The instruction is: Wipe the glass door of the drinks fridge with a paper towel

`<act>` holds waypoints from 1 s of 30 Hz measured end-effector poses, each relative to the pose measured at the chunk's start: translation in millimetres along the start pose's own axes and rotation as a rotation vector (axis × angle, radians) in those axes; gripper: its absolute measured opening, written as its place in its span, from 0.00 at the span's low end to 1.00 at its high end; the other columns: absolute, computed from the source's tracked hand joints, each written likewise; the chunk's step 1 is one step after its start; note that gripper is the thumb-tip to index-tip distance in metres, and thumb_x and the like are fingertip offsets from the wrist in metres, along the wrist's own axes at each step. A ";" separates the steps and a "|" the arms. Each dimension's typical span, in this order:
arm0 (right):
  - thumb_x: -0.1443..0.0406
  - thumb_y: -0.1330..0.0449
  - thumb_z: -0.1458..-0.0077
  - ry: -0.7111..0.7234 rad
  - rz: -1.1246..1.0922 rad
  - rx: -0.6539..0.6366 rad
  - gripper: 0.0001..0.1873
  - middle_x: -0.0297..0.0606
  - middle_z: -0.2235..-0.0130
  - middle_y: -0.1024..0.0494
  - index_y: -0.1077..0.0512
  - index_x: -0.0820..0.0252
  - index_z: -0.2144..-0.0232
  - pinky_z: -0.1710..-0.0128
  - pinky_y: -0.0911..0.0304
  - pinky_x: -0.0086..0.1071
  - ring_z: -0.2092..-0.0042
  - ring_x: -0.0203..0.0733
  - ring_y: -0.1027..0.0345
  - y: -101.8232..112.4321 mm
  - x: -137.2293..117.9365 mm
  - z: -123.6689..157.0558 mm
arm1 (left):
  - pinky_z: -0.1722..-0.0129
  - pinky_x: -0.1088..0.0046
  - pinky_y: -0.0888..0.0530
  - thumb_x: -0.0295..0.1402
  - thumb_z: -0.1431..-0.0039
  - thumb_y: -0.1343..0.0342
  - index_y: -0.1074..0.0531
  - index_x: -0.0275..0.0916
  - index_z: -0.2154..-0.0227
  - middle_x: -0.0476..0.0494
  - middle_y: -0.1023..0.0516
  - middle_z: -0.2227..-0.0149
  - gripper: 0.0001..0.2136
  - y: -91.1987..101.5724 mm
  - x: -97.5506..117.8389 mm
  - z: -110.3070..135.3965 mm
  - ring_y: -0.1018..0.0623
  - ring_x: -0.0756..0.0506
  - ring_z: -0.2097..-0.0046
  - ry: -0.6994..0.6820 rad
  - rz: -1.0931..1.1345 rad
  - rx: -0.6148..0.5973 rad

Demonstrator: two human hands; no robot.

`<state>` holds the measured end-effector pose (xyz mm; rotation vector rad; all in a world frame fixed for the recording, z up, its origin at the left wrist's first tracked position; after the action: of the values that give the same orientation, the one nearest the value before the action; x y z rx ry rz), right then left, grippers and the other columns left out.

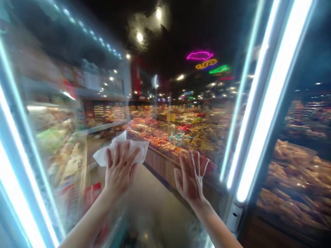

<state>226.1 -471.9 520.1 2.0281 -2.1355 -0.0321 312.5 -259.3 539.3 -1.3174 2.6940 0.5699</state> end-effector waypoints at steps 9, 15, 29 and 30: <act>0.64 0.45 0.34 0.056 0.048 -0.038 0.41 0.45 0.24 0.61 0.59 0.59 0.26 0.29 0.64 0.68 0.24 0.59 0.70 -10.8 26.4 29.3 | 0.25 0.50 0.61 0.40 0.33 0.47 0.48 0.49 0.30 0.53 0.51 0.26 0.31 -13.7 66.9 -12.7 0.59 0.40 0.24 -0.290 0.026 -0.032; 0.68 0.47 0.34 0.058 -0.063 -0.035 0.40 0.44 0.25 0.59 0.60 0.59 0.26 0.29 0.61 0.66 0.24 0.57 0.66 -8.4 15.4 24.5 | 0.26 0.47 0.63 0.42 0.33 0.48 0.47 0.47 0.30 0.49 0.53 0.25 0.31 -28.2 91.8 -16.9 0.60 0.38 0.24 -0.352 -0.016 -0.052; 0.71 0.49 0.34 0.019 -0.074 0.001 0.39 0.46 0.26 0.53 0.61 0.63 0.26 0.28 0.57 0.61 0.25 0.54 0.64 -4.8 53.5 24.9 | 0.25 0.54 0.63 0.40 0.31 0.53 0.44 0.47 0.31 0.53 0.57 0.24 0.27 -50.8 145.0 13.3 0.59 0.42 0.24 -0.674 -0.008 -0.180; 0.71 0.49 0.34 0.016 -0.075 -0.003 0.39 0.47 0.26 0.51 0.60 0.63 0.26 0.28 0.57 0.61 0.25 0.54 0.64 -5.7 53.9 25.4 | 0.25 0.54 0.62 0.39 0.31 0.53 0.44 0.48 0.31 0.54 0.57 0.24 0.27 -50.4 139.8 13.5 0.59 0.43 0.24 -0.681 -0.005 -0.195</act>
<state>225.6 -528.6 501.2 2.0982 -2.0480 -0.0302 263.2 -386.4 478.7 -0.9280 2.1113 1.0720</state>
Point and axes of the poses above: each hand's wrist, its own z-axis away from the middle knuckle, its own y-axis out of the back of the hand, x = y × z, the point moved 9 cm from there along -z, towards the middle knuckle
